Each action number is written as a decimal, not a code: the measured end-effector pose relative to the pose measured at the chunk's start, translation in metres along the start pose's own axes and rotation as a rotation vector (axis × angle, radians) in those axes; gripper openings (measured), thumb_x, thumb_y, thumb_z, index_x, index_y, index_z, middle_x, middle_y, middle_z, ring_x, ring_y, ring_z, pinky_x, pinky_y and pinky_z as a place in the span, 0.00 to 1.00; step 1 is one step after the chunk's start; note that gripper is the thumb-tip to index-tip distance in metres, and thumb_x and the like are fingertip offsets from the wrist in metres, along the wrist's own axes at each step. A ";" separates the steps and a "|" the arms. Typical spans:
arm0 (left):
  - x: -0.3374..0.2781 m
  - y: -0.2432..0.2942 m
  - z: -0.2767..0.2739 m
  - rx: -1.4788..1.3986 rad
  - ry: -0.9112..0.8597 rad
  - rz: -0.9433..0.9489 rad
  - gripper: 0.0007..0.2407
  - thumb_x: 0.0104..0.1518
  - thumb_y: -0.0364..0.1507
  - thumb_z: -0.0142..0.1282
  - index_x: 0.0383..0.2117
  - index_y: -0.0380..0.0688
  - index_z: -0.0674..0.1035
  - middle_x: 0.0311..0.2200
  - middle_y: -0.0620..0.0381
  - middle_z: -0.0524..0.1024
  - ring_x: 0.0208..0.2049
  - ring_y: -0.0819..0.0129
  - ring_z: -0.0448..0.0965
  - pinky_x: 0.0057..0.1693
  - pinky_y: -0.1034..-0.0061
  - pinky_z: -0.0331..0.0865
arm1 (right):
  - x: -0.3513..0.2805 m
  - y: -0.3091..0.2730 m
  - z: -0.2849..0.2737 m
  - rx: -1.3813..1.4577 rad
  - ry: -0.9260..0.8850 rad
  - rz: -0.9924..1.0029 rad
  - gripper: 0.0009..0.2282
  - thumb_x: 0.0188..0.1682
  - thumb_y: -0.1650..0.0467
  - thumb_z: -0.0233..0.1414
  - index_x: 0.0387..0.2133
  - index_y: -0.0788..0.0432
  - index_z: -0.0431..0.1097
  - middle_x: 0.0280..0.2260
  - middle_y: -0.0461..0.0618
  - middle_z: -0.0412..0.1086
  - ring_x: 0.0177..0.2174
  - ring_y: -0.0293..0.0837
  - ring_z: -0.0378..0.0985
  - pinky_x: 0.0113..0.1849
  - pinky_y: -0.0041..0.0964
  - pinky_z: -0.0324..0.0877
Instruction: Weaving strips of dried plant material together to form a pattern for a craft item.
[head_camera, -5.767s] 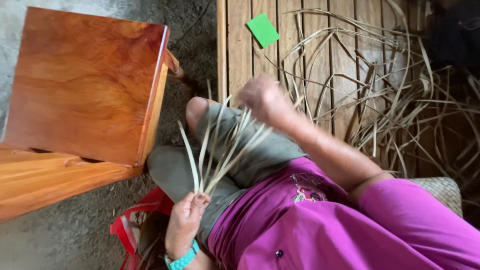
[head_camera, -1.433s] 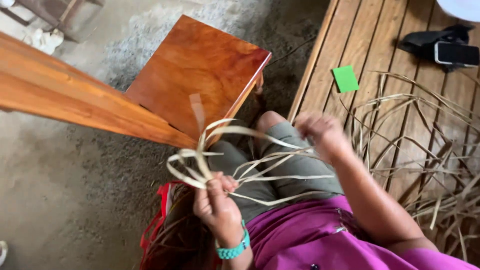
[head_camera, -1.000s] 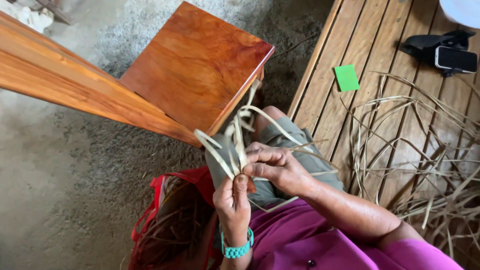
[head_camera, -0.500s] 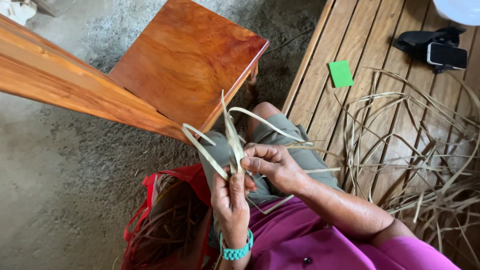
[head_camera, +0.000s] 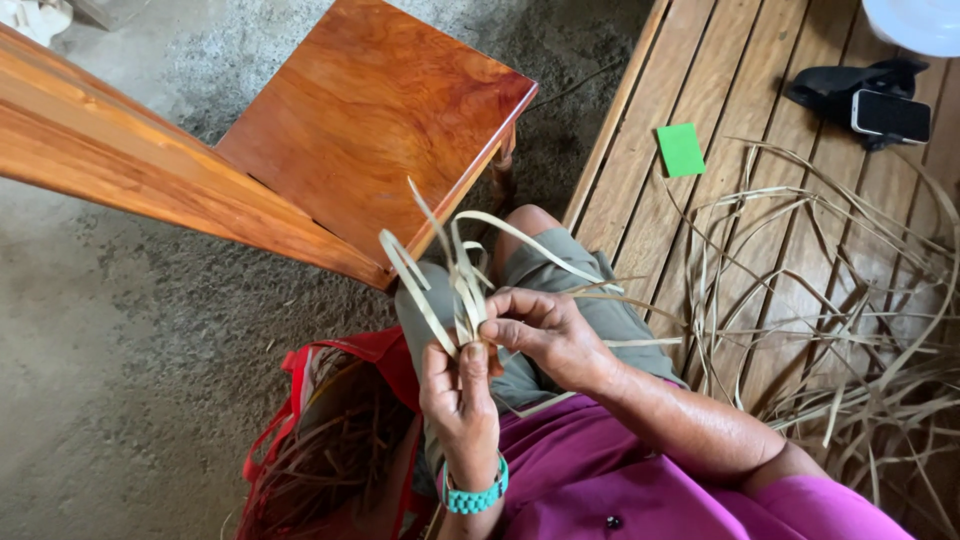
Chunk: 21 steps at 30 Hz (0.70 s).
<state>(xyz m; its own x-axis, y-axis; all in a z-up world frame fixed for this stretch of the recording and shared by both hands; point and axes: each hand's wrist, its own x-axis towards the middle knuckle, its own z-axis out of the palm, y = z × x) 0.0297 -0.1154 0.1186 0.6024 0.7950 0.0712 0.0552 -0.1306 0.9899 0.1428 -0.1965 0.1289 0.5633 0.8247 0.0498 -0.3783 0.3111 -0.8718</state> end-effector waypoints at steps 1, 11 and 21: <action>-0.001 0.000 0.000 -0.022 -0.002 0.011 0.11 0.63 0.35 0.51 0.35 0.39 0.78 0.23 0.54 0.79 0.21 0.71 0.78 0.32 0.77 0.74 | 0.000 0.001 -0.001 0.012 0.004 0.006 0.06 0.53 0.73 0.54 0.36 0.68 0.72 0.30 0.52 0.69 0.26 0.42 0.74 0.32 0.35 0.74; 0.001 0.000 0.003 -0.185 -0.024 -0.138 0.13 0.62 0.36 0.52 0.39 0.38 0.81 0.26 0.54 0.81 0.25 0.73 0.79 0.33 0.78 0.78 | 0.002 0.006 -0.004 -0.039 -0.004 -0.027 0.07 0.54 0.72 0.53 0.35 0.68 0.71 0.30 0.53 0.69 0.25 0.43 0.76 0.30 0.35 0.75; 0.002 -0.006 0.006 -0.182 0.074 -0.160 0.10 0.60 0.32 0.55 0.40 0.38 0.82 0.26 0.53 0.82 0.22 0.72 0.77 0.32 0.78 0.76 | 0.002 0.014 -0.003 0.108 0.087 0.088 0.06 0.49 0.74 0.57 0.33 0.69 0.72 0.27 0.58 0.75 0.24 0.47 0.78 0.31 0.38 0.78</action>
<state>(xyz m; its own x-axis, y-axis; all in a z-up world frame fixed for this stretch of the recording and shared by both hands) 0.0358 -0.1164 0.1120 0.5370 0.8391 -0.0864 -0.0029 0.1042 0.9945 0.1409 -0.1916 0.1160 0.5841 0.8086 -0.0710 -0.5034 0.2922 -0.8131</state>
